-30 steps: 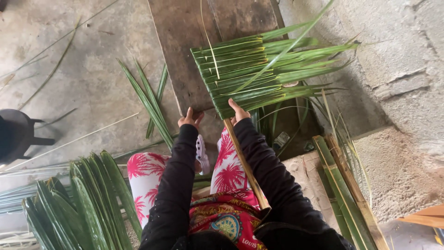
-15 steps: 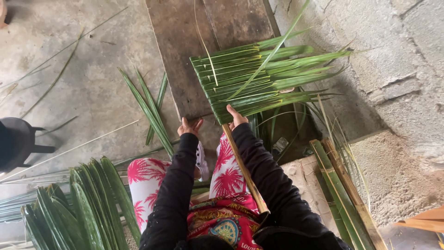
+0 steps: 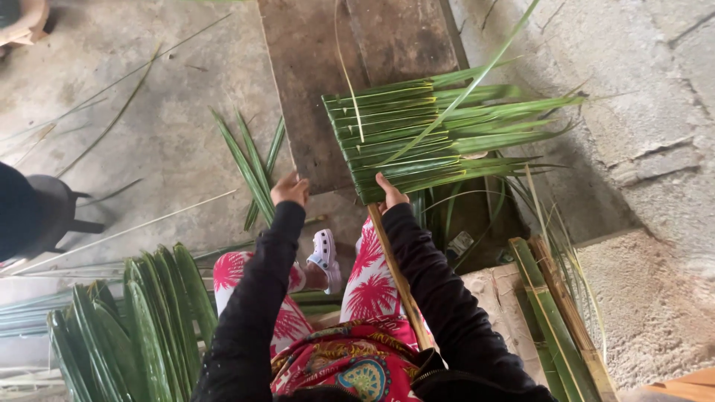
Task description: Weaving palm leaves onto a wooden stick to create a thatched panel
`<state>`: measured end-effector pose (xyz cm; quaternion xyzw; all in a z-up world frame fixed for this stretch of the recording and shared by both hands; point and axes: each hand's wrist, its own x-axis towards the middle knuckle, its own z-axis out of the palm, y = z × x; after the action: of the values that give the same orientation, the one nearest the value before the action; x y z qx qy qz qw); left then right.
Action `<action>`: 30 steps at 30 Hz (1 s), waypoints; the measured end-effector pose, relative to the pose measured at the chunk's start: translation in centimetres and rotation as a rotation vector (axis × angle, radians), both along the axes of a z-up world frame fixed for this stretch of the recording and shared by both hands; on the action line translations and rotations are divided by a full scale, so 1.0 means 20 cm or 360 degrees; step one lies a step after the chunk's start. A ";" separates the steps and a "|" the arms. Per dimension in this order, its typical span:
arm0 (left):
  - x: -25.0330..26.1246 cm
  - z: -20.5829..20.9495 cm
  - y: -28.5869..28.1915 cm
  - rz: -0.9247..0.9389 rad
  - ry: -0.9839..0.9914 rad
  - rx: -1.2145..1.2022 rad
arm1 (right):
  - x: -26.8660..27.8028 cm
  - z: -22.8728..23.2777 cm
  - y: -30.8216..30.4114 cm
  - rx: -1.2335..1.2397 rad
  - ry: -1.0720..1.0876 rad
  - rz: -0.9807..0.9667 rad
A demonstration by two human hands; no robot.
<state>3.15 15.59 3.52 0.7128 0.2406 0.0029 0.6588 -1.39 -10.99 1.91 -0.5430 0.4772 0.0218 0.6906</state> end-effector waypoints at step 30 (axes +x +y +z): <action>0.63 0.32 -0.77 -0.0809 0.0118 0.1137 | 0.04 0.14 0.08 0.0015 -0.0017 -0.0081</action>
<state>15.73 0.18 9.85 0.9320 0.0649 -0.1020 0.3418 -0.61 -9.35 4.74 -0.5277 0.4870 0.0036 0.6959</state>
